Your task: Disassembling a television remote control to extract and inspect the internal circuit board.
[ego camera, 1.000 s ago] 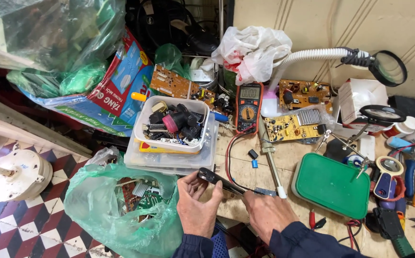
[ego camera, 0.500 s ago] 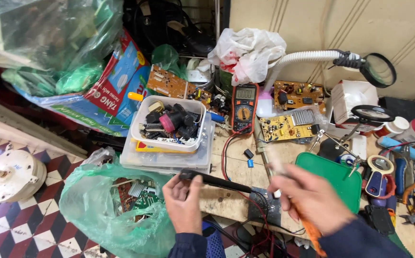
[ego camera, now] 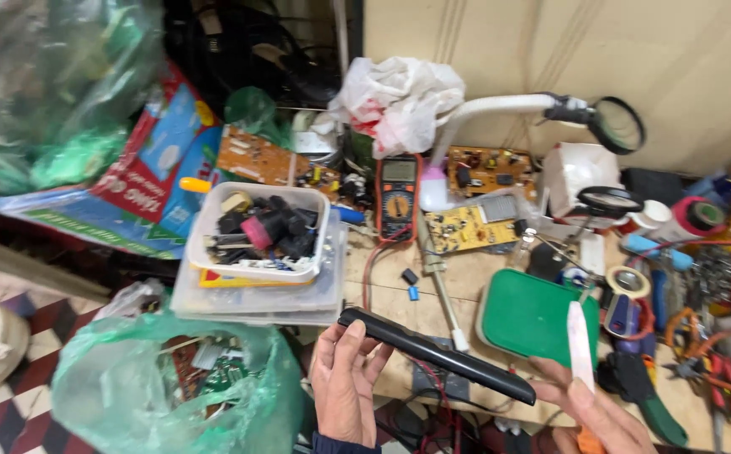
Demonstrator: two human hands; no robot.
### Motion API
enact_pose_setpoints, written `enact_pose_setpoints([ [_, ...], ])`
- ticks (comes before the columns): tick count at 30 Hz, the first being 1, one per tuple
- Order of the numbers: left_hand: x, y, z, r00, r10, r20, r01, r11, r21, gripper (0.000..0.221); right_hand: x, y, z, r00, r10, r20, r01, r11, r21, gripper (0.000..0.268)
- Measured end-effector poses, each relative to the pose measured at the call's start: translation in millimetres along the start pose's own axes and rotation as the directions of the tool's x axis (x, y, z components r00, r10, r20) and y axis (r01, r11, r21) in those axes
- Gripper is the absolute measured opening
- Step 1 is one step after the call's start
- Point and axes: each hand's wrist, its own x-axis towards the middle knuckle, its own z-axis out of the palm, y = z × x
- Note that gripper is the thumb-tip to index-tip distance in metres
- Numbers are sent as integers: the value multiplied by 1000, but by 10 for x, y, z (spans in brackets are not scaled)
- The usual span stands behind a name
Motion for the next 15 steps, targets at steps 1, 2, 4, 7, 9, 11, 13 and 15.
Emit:
enact_pose_setpoints([
  [1,-3,-92,-2,999,17,43,-17,1000,10,26,94,-34,-139,995,82,60,-77,994,-74,68],
  [2,-50,-114,50,999,4,53,-5,1000,15,26,121,84,-225,996,79,48,-76,995,-63,68],
  [4,-145,-129,154,997,-74,15,73,996,59,26,156,305,-372,991,-99,87,91,992,85,49],
  [7,-238,-133,256,994,-105,-8,105,988,116,30,247,379,-459,995,-92,-44,94,995,45,44],
  [9,-309,-146,302,992,-124,-13,125,984,126,32,263,383,-498,994,-98,-46,98,995,-2,42],
  [11,-359,-121,318,990,-142,-21,144,981,133,34,285,396,-488,994,-104,-45,102,993,-52,40],
  [13,-402,-109,346,989,-149,-25,151,973,173,37,323,408,-491,996,-86,-34,83,993,-82,40],
  [15,-449,-72,407,989,-147,-24,149,972,183,39,410,481,-494,994,-105,-37,103,993,-64,36],
])
